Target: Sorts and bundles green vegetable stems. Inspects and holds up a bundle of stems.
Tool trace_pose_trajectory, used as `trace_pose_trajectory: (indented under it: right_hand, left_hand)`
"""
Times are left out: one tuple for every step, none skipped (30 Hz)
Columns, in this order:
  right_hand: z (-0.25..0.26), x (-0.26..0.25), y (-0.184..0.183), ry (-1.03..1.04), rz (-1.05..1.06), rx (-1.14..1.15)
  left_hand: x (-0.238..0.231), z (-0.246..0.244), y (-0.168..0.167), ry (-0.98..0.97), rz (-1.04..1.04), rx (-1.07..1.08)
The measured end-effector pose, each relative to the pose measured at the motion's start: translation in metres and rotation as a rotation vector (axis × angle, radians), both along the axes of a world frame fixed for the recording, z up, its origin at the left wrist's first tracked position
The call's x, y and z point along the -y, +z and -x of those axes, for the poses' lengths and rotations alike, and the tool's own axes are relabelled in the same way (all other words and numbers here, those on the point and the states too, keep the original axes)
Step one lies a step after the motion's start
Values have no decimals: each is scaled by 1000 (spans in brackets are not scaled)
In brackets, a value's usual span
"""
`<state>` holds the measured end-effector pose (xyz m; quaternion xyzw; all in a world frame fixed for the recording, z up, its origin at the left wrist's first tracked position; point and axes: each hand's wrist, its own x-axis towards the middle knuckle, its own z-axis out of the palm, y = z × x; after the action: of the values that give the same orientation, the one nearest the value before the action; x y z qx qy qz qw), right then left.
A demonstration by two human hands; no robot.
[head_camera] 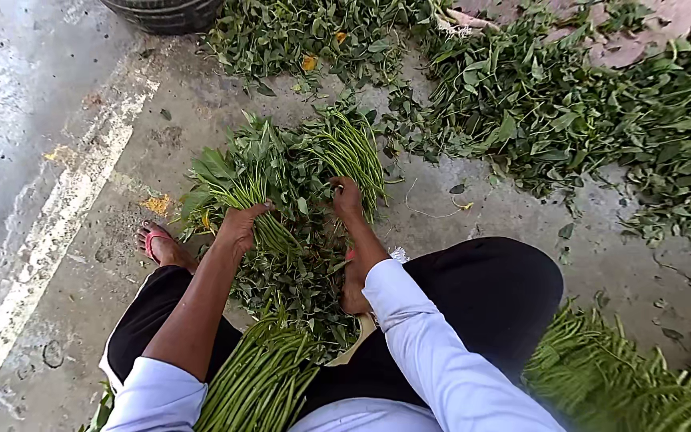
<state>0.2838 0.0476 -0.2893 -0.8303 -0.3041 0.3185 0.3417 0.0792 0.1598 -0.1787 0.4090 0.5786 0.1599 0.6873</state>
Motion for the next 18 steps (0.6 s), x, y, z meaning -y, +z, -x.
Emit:
trace_pose_trajectory:
  right_hand:
    - [-15, -5, -10, -10, 41, 49]
    - [-25, -8, -19, 39, 89, 61]
    - [-30, -9, -29, 121, 147, 57]
    - [-32, -9, -40, 208, 202, 56]
    - [-31, -8, -47, 287, 253, 77]
    - [-29, -7, -52, 342, 290, 115]
    - [-25, -6, -55, 375, 311, 157]
    - [-22, -3, -56, 403, 321, 193]
    - [-19, 1, -58, 425, 327, 213]
    - [-17, 4, -59, 430, 330, 227]
    - [-15, 7, -60, 417, 339, 240]
    - [-13, 9, -58, 393, 346, 243]
    - [-13, 10, -54, 377, 366, 239]
    - [-14, 10, -45, 380, 402, 216]
    - [-17, 9, -37, 403, 437, 193]
    - [-20, 11, -46, 401, 374, 243]
    - [-24, 12, -55, 430, 334, 271]
    - [-27, 11, -60, 485, 333, 279]
  left_hand:
    - [0, 0, 1, 16, -12, -2]
    - [0, 1, 1, 26, -13, -2]
    - [0, 3, 0, 39, -12, -9]
    - [0, 4, 1, 50, -7, -18]
    - [0, 4, 3, 57, -3, -29]
    - [-1, 5, 5, 59, -7, -41]
    - [-3, 7, 5, 56, -16, -54]
    - [-4, 9, 4, 55, -30, -65]
    - [-5, 10, 5, 57, -43, -71]
    - [-6, 11, 5, 62, -49, -72]
    - [-8, 12, 6, 67, -48, -71]
    - [-9, 13, 8, 68, -36, -64]
    - [-10, 14, 10, 71, -18, -54]
    - [-10, 15, 12, 69, 5, -42]
    - [-11, 17, 13, 66, 24, -36]
    - [-11, 18, 15, 56, 35, -32]
    - [-11, 19, 18, 53, 45, -31]
    - [-12, 21, 19, 54, 46, -35]
